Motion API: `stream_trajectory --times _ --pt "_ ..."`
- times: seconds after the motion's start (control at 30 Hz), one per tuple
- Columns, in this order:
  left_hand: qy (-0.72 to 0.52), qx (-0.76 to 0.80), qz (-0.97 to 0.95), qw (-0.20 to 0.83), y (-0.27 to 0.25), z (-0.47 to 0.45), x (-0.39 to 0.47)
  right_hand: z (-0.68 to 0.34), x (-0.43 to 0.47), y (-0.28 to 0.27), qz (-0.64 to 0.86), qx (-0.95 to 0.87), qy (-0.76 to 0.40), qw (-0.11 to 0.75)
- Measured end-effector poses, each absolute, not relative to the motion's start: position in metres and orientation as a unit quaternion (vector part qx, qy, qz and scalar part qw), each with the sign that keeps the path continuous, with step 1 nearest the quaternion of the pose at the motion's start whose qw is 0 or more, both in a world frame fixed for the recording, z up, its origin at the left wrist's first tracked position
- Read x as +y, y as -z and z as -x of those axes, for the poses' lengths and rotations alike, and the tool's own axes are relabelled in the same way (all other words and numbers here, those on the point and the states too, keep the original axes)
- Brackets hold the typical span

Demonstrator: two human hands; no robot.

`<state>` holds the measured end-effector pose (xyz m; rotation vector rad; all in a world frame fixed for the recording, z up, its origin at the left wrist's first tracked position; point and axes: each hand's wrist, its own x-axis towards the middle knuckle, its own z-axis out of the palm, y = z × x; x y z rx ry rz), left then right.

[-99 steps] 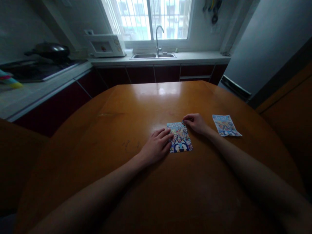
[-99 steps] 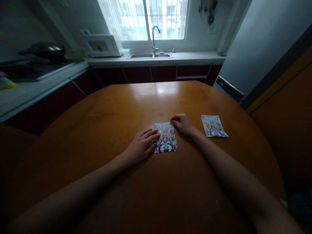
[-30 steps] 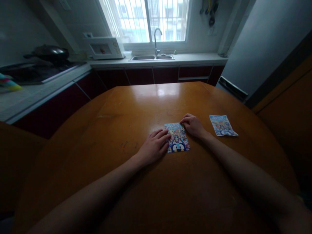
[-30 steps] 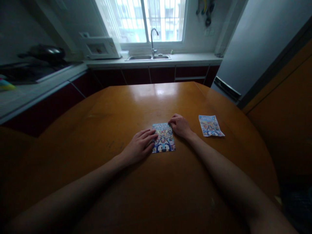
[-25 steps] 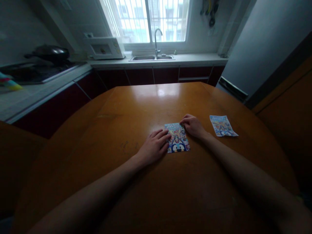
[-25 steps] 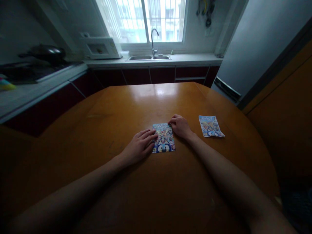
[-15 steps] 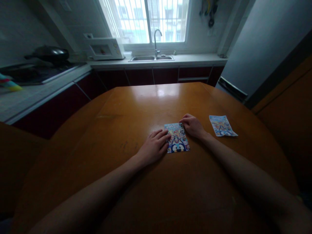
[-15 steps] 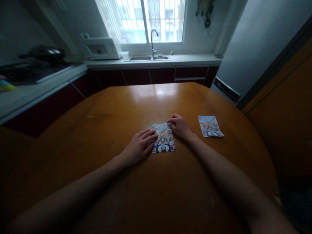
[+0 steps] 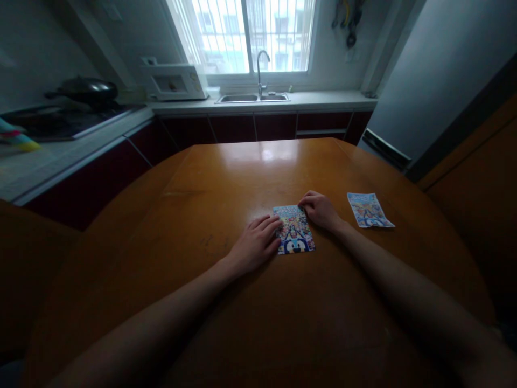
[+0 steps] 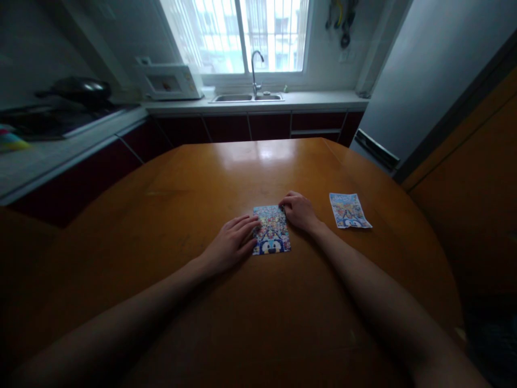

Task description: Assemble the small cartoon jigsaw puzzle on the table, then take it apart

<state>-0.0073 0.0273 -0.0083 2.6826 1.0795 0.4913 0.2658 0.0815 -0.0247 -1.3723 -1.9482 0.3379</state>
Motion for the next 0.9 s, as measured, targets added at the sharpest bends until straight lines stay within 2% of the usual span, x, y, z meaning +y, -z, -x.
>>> stream_trajectory --times 0.2,0.4,0.57,0.8,0.9 --pt "-0.16 0.373 -0.908 0.101 0.007 0.008 0.028 -0.267 0.085 0.027 0.525 -0.751 -0.15 0.371" --pt "-0.165 0.392 -0.899 0.103 0.01 0.007 0.031 -0.265 0.09 0.022 0.575 -0.669 -0.177 0.436" --pt "-0.159 0.399 -0.899 0.084 0.014 0.006 0.034 -0.266 0.082 0.017 0.594 -0.638 -0.177 0.456" --pt "-0.112 0.384 -0.91 0.11 0.012 0.012 0.046 -0.269 0.014 0.022 0.57 -0.674 -0.154 0.443" --pt "-0.086 0.371 -0.916 0.124 0.008 0.017 0.049 -0.288 -0.022 0.025 0.56 -0.722 -0.07 0.4"
